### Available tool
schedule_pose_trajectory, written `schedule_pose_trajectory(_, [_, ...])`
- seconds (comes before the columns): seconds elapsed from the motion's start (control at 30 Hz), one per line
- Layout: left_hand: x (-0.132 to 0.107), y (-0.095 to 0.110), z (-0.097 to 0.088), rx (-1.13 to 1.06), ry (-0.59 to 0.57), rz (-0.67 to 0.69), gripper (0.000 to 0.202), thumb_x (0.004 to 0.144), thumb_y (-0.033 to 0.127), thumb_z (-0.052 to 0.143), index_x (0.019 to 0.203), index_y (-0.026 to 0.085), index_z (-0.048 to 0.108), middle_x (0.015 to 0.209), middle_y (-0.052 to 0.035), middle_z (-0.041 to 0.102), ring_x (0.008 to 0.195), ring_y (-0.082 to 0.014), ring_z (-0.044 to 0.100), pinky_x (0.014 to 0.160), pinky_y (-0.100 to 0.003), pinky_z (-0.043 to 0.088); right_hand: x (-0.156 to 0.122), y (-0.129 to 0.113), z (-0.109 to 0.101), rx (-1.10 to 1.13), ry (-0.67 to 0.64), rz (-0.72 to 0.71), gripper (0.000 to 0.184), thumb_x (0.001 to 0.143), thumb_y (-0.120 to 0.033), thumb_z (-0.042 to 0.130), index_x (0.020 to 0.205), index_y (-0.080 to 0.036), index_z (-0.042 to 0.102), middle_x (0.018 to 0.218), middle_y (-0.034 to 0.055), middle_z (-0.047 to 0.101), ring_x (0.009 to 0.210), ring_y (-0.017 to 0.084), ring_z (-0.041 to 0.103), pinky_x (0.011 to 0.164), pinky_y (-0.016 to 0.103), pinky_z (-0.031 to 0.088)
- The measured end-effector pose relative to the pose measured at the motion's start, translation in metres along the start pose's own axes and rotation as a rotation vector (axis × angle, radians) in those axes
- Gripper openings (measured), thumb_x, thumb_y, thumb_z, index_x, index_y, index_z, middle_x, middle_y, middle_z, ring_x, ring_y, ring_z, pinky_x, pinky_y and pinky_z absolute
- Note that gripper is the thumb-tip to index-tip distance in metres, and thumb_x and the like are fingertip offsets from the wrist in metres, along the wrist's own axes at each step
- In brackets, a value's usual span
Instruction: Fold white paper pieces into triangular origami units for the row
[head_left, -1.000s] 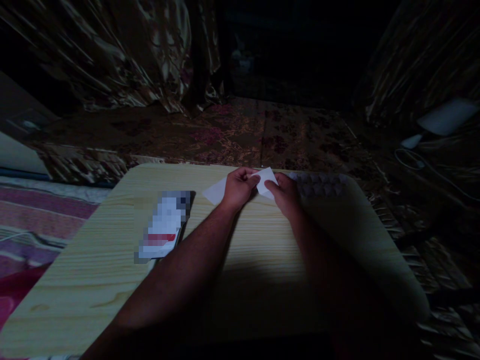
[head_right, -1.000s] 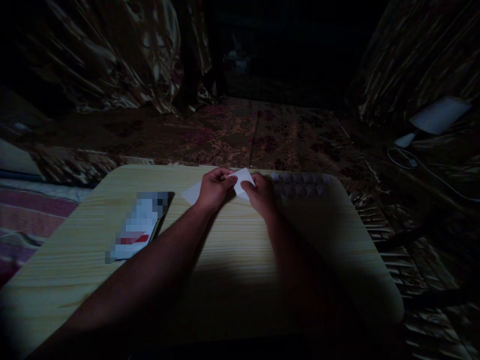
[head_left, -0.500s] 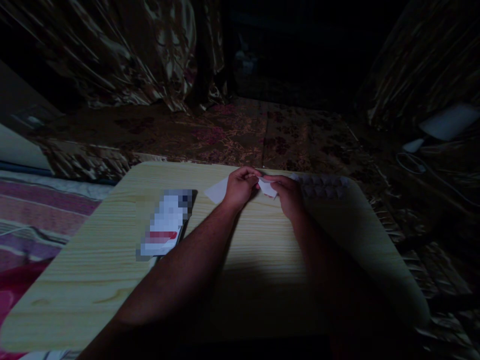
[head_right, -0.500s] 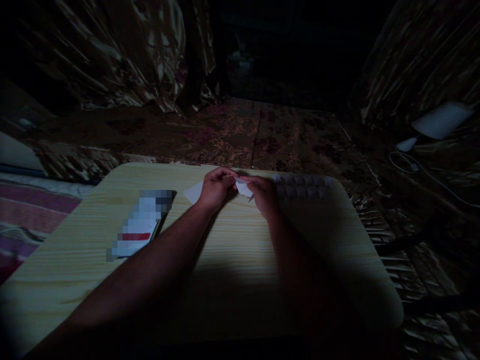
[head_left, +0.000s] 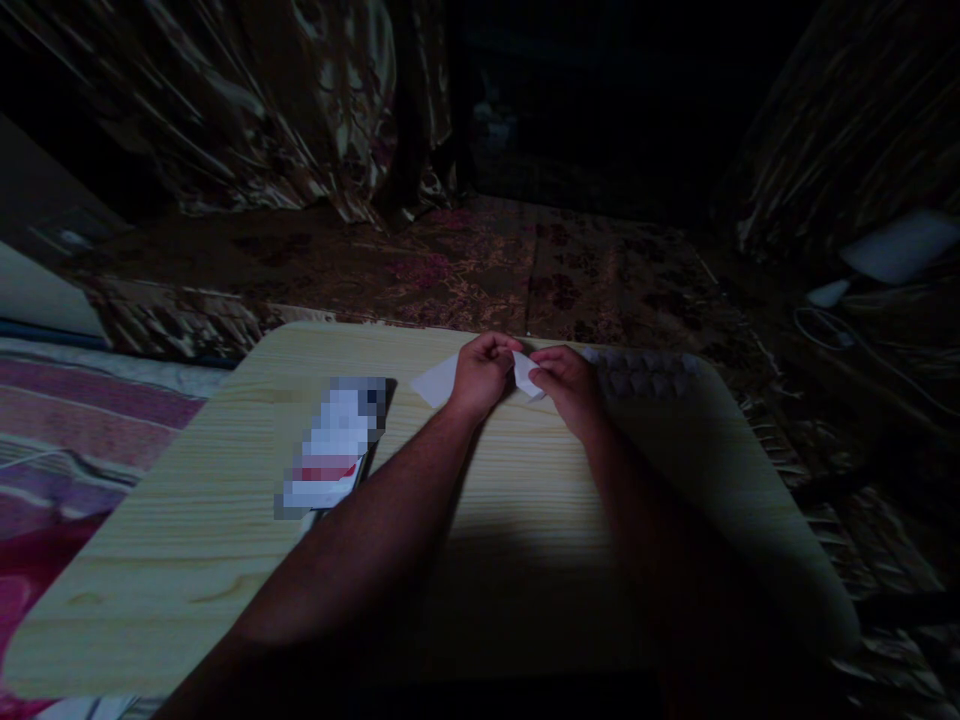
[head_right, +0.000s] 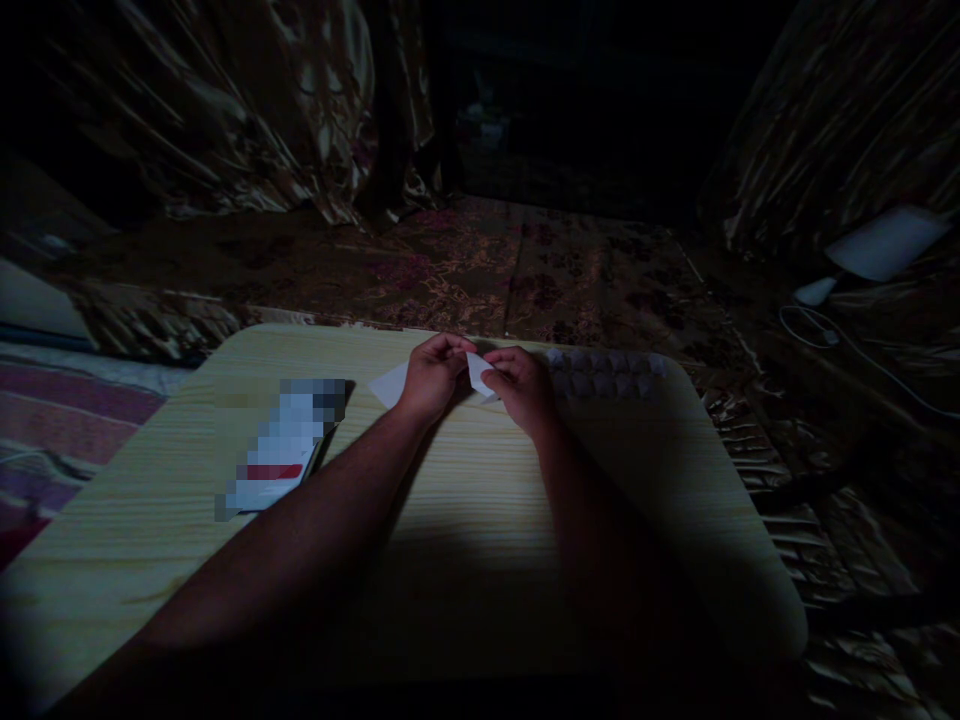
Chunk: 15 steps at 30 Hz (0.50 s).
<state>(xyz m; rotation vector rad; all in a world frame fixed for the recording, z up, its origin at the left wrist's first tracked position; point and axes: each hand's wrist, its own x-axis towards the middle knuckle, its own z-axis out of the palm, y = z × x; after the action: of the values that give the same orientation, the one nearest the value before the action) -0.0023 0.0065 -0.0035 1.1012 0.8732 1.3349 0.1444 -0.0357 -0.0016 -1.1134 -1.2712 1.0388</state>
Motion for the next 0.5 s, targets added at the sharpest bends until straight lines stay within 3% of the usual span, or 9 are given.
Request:
schedule_pose_trajectory(0.27, [-0.0030,0.0057,0.0034,-0.017,0.070,0.037,0.012,0.068,0.022,0.070,0.077,0.017,0.064,0.053,0.0051,0.052,0.044,-0.0077,0.041,0.045,-0.022,0.029,0.0015,0.0008,-0.0033,0.010,-0.017,0.012,0.053,0.076,-0.049,0.074,0.122,-0.024,0.067,0.088,0.0021,0.076,0.068,0.017,0.064,0.056,0.027,0.046])
schedule_pose_trajectory(0.5, [-0.0029,0.0068,0.0039,0.012,0.063,0.023,0.013,0.067,0.023,0.069,0.077,0.017,0.065,0.053,0.0048,0.054,0.045,-0.0078,0.041,0.045,-0.022,0.029,0.0001,0.0012,-0.0023,-0.043,-0.014,-0.123,0.036,0.086,-0.041,0.063,0.117,-0.028,0.075,0.120,0.0035,0.075,0.106,0.023,0.067,0.085,0.035,0.054])
